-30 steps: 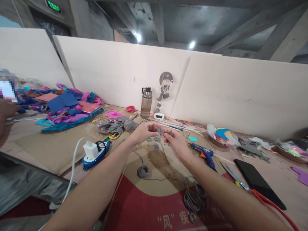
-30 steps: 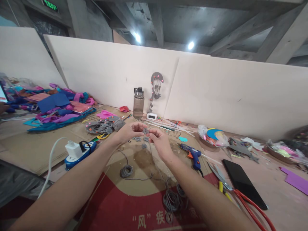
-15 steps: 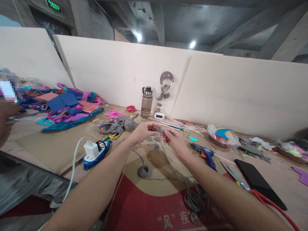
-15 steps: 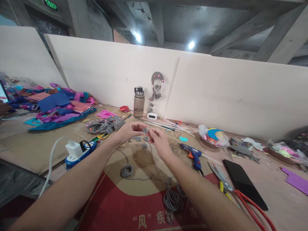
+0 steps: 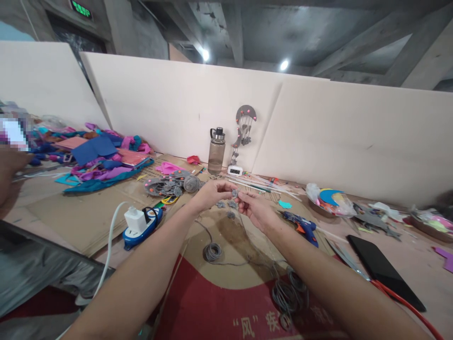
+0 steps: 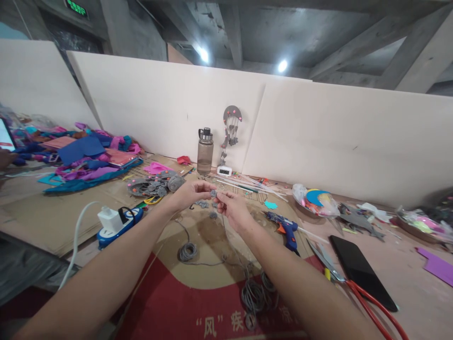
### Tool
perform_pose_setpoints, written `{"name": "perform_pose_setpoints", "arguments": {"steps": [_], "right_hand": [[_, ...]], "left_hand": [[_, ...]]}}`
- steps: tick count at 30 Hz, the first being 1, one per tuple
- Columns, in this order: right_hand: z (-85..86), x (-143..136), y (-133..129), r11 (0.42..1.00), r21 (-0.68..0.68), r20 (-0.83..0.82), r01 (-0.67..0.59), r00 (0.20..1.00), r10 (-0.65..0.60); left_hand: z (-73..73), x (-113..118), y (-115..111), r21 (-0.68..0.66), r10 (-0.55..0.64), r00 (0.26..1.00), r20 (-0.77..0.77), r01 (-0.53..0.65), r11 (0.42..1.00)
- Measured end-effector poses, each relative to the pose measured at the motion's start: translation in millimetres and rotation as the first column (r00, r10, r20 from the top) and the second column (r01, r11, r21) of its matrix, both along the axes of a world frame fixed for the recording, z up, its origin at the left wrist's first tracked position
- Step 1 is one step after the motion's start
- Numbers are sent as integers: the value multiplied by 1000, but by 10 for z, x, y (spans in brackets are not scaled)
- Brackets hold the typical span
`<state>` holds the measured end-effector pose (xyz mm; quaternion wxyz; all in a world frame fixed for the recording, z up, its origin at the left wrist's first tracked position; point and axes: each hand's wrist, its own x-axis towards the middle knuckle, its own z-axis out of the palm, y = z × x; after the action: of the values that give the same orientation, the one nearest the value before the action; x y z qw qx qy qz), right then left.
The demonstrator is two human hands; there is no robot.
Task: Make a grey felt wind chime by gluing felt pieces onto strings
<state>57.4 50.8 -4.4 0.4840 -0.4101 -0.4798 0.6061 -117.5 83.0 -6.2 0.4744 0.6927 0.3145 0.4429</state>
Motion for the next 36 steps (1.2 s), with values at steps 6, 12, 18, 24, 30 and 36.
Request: {"name": "perform_pose_setpoints", "arguments": {"steps": [6, 12, 18, 24, 30, 36], "right_hand": [[-16, -50, 78, 989, 146, 161, 40, 985, -63], [-25, -103, 197, 982, 190, 263, 13, 963, -63], [-51, -162, 245, 991, 116, 185, 65, 979, -86], [-146, -158, 405, 969, 237, 333, 66, 932, -145], [-244, -137, 526, 861, 486, 710, -150, 642, -290], [-325, -270, 535, 845, 430, 885, -318, 336, -323]], "left_hand": [[-113, -26, 75, -67, 122, 992, -42, -125, 990], [-76, -20, 68, -250, 108, 992, 68, -88, 964], [-44, -44, 64, -400, 146, 977, 157, -73, 914], [-119, -132, 169, -391, 293, 955, 48, -252, 885], [-283, -291, 330, -40, 583, 765, -274, -614, 788], [-331, -342, 387, 125, 626, 617, -477, -658, 743]]}}
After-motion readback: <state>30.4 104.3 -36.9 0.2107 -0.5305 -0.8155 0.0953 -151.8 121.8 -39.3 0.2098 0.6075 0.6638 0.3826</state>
